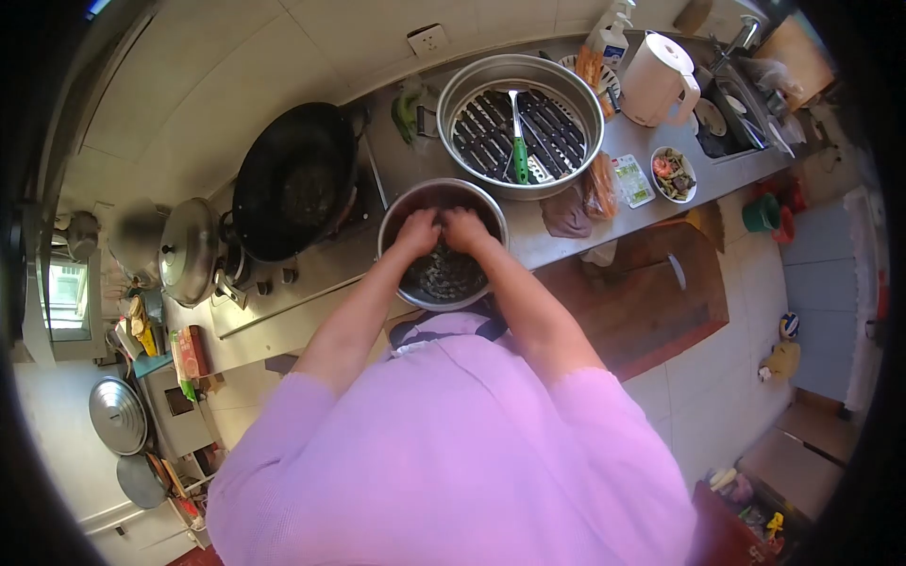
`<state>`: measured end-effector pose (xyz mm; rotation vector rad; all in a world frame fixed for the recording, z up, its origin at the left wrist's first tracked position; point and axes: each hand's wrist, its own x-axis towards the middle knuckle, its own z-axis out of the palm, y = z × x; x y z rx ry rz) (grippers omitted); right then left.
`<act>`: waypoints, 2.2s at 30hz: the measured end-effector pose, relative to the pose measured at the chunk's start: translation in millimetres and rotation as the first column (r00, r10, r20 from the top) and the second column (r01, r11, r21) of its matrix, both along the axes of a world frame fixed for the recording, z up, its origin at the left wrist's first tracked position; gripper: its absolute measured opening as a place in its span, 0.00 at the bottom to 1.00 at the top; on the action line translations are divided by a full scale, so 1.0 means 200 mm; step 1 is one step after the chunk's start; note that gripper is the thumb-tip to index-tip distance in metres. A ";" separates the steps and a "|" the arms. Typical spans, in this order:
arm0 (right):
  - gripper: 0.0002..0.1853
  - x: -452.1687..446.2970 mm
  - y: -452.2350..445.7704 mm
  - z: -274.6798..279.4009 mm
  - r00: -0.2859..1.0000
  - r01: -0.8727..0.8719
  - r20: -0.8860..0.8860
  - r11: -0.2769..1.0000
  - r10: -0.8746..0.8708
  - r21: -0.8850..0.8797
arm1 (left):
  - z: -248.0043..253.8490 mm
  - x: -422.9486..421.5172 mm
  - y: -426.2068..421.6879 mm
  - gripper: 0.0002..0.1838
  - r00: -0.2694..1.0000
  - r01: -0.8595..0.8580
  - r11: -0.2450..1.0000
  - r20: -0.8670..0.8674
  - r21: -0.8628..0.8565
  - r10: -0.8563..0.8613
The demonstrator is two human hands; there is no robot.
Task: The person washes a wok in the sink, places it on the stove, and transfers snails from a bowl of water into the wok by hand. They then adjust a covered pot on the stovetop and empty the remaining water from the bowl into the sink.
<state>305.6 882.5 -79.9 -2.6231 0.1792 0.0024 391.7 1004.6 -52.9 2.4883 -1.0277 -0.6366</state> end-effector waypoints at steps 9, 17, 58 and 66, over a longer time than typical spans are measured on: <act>0.28 -0.23 0.04 0.31 0.861 0.493 -0.279 0.833 -0.425 0.252 | 0.13 -0.18 0.18 0.26 0.955 -0.267 0.954 -0.092 0.135 0.280; 0.28 -0.11 0.21 -0.04 0.528 0.706 -0.690 -0.195 -0.496 0.681 | -0.29 -0.36 0.00 0.18 0.487 -0.857 0.438 -0.701 -0.271 0.520; 0.28 0.69 0.23 1.00 0.986 0.109 -0.109 -0.011 -0.126 0.994 | 0.73 0.80 0.76 0.18 0.559 -0.782 0.194 -0.531 -0.592 0.637; 0.16 0.05 -0.08 0.21 0.956 0.290 -0.127 0.802 -0.263 0.522 | 0.37 -0.05 0.22 0.15 0.767 -0.432 0.852 -0.617 -0.295 0.175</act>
